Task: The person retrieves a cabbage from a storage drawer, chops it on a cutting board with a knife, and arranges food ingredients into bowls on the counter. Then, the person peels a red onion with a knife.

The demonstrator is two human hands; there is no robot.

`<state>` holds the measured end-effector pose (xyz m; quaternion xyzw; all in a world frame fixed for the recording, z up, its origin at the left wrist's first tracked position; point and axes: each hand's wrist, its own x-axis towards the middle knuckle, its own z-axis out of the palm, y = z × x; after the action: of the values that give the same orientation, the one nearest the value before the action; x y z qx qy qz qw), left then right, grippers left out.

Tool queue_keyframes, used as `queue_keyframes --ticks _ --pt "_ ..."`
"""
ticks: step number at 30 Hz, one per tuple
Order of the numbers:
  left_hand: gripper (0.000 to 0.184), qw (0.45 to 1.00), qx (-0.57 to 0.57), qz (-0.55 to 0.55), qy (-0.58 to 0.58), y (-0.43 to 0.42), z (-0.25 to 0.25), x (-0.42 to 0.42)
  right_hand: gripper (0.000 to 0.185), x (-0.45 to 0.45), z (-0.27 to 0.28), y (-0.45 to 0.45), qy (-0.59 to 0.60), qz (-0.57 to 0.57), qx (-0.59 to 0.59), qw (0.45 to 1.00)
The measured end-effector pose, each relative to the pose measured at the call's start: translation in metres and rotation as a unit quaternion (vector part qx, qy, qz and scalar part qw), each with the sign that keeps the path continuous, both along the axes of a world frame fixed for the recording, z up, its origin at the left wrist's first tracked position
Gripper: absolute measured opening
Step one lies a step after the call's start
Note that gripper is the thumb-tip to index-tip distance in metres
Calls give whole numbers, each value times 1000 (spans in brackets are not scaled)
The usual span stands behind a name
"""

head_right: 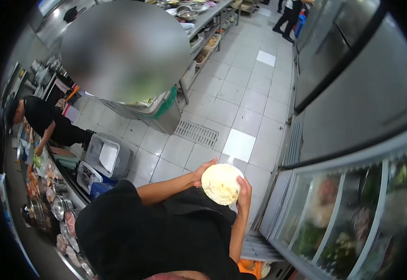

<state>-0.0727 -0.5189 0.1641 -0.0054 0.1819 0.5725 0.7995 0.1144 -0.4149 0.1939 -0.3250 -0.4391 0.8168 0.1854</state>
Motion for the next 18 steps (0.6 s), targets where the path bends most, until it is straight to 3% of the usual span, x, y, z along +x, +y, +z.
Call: queue_keyframes --ticks 2,4,6,7,9,10,11,12,13,14,15,16,17,18 --pt "76 998 26 65 6 20 6 -45 50 -56 19 27 -144 -24 117 982" --pt "75 987 21 154 39 40 13 -82 59 -103 -3 67 -131 -13 191 973" --pt "72 977 20 201 65 76 32 -129 51 -156 26 92 -143 41 216 965" --pt "69 973 34 220 62 91 42 -150 56 -182 16 111 -111 54 261 957" --pt "54 899 -60 328 285 122 73 -192 63 -247 28 136 -72 71 166 981" --pt "54 894 -60 339 287 138 77 -223 67 -284 21 146 -33 67 166 983" --pt "46 796 -76 371 472 146 79 -242 77 -319 30 154 -18 96 99 990" --pt "40 653 -91 388 644 155 84 -272 82 -357 23 164 82 118 52 988" --pt "40 640 -102 401 647 162 94 -305 88 -397 17 172 185 136 -2 973" --pt "38 523 -107 454 714 164 102 -328 88 -431 23 180 182 157 -10 971" --pt "39 395 -115 495 765 164 106 -351 92 -466 30 189 222 201 -106 948" --pt "30 326 -155 519 775 161 101 -383 96 -501 36 195 260 243 -202 913" --pt "30 313 -177 528 769 157 112 -403 96 -529 36 196 252 268 -209 906" --pt "29 263 -211 534 775 153 124 -426 96 -559 35 194 272 316 -256 872"
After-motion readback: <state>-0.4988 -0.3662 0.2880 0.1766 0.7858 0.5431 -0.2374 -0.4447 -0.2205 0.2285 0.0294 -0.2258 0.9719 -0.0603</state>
